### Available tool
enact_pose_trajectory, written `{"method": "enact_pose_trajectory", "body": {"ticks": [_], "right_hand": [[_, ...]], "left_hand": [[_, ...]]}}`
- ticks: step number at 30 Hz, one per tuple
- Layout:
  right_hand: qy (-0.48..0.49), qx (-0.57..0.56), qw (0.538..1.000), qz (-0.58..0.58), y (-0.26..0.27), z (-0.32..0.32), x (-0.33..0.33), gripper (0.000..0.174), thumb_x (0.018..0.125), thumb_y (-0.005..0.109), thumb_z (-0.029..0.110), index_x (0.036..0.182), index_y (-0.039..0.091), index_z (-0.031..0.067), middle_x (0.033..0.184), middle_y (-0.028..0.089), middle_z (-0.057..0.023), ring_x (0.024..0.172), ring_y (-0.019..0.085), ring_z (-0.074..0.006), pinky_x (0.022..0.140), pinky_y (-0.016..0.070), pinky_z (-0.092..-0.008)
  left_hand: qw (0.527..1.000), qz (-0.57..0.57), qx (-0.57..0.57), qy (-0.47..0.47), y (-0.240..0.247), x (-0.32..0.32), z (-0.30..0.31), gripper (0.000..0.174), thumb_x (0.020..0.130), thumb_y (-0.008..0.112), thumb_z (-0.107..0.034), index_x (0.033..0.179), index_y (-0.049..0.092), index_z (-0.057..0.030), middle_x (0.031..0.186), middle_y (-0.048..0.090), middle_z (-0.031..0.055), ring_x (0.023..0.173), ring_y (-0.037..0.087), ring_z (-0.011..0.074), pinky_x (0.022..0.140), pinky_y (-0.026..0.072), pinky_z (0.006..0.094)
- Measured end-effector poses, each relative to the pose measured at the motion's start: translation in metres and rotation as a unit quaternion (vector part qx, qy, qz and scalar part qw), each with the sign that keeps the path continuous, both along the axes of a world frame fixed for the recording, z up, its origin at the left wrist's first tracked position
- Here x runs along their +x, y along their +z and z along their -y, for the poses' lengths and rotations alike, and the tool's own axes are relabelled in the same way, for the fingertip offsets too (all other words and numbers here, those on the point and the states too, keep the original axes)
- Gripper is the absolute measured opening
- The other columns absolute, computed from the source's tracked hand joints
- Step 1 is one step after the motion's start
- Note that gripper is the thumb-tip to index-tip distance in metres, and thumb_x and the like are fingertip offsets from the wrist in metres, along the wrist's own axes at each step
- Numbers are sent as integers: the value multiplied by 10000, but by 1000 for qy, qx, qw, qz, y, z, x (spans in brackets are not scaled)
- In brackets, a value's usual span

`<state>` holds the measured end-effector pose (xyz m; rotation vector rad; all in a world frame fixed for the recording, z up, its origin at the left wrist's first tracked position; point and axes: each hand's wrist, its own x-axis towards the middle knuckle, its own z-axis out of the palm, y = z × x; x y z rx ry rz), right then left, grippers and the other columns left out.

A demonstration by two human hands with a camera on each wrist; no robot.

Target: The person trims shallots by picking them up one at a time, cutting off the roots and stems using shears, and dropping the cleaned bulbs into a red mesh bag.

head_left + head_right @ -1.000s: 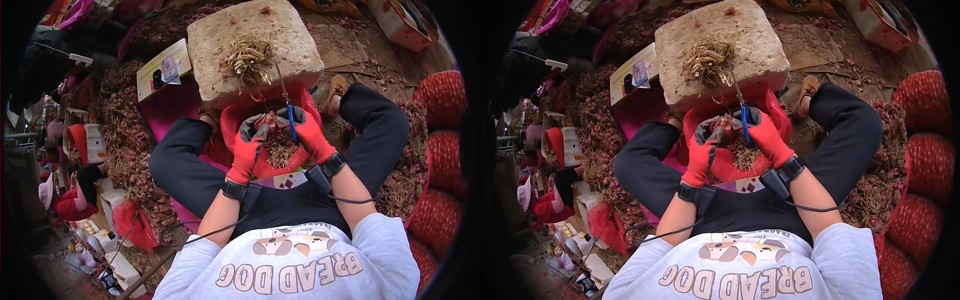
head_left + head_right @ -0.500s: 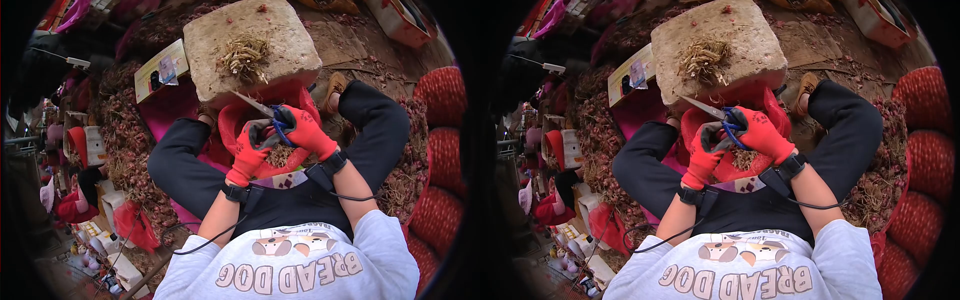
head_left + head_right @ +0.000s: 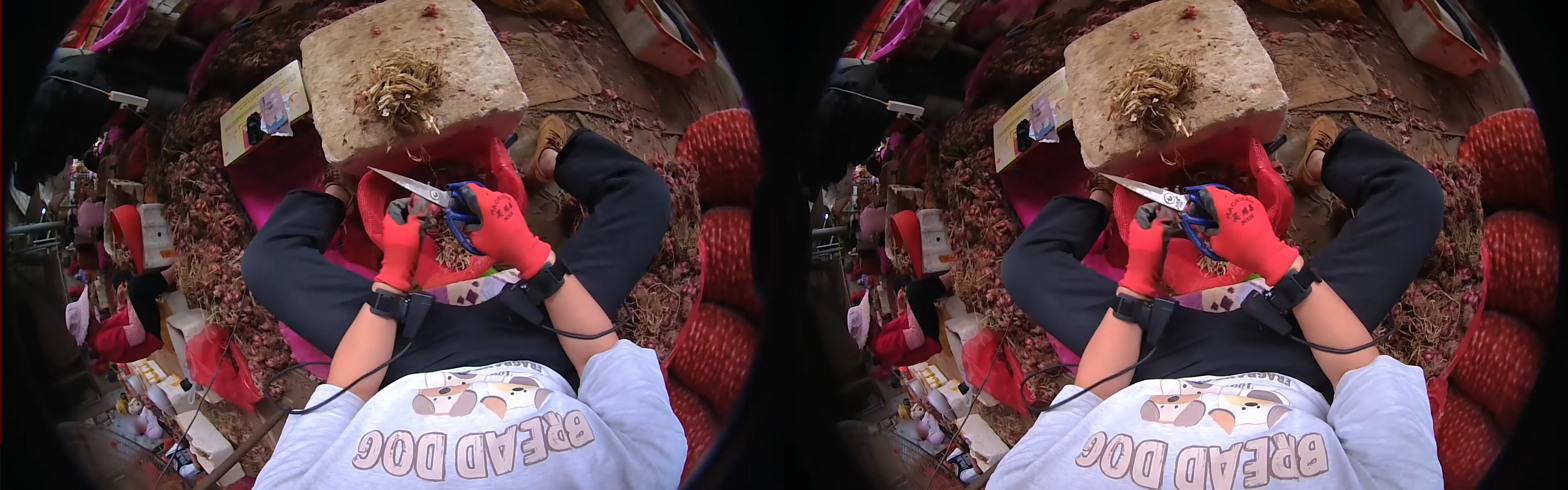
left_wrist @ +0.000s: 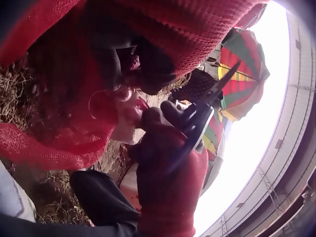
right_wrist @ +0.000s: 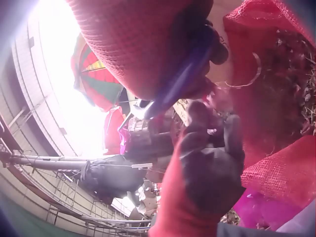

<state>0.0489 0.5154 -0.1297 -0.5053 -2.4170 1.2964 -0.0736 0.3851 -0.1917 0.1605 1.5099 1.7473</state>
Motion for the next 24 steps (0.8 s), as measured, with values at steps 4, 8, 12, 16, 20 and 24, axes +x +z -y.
{"method": "enact_pose_trajectory", "body": {"ticks": [4, 8, 12, 16, 20, 24], "right_hand": [[-63, -143, 984, 88, -20, -6, 4, 329, 771, 717, 234, 1013, 600, 44, 882, 660, -144, 793, 640, -310, 686, 497, -365], [-129, -224, 966, 16, -35, -16, -2, 343, 764, 740, 224, 1003, 601, 22, 859, 675, -110, 748, 652, -212, 689, 498, -338], [-114, -294, 947, -60, -33, -17, -13, 335, 771, 732, 205, 1003, 592, 9, 857, 672, -72, 758, 620, -133, 713, 494, -310], [-110, -356, 926, -53, -34, -9, -19, 268, 772, 717, 150, 980, 603, 27, 813, 653, -43, 677, 603, -110, 631, 486, -274], [-47, -656, 746, -104, -22, -6, -13, 170, 792, 680, 76, 932, 602, 22, 746, 607, -26, 584, 574, -89, 553, 474, -223], [-62, -621, 778, -70, -5, -4, -12, 196, 786, 694, 65, 945, 595, 9, 804, 621, -37, 652, 597, -105, 589, 504, -236]], "left_hand": [[989, -129, -48, -48, 18, -14, -1, 147, 907, 570, -95, 1027, 536, -17, 873, 608, 22, 748, 595, 101, 680, 512, 280], [998, 41, 53, 7, 13, -5, 0, 135, 905, 567, -72, 1036, 548, -43, 942, 583, -3, 811, 562, 80, 707, 487, 236], [995, -32, 92, -23, -1, 0, -1, 244, 871, 584, 13, 1109, 558, -32, 998, 593, 3, 847, 557, 63, 734, 463, 198], [995, -44, 75, -43, 8, 9, -2, 233, 899, 528, -53, 1132, 541, -54, 1022, 585, 25, 909, 562, 89, 799, 460, 238], [930, 281, 234, -35, 9, -4, 9, 300, 931, 505, -225, 1177, 521, -54, 1114, 571, 83, 970, 568, 176, 811, 487, 291], [851, 452, 258, -75, -5, -18, 12, 367, 945, 478, -294, 1233, 502, -69, 1162, 566, 116, 949, 565, 221, 760, 505, 290]]}}
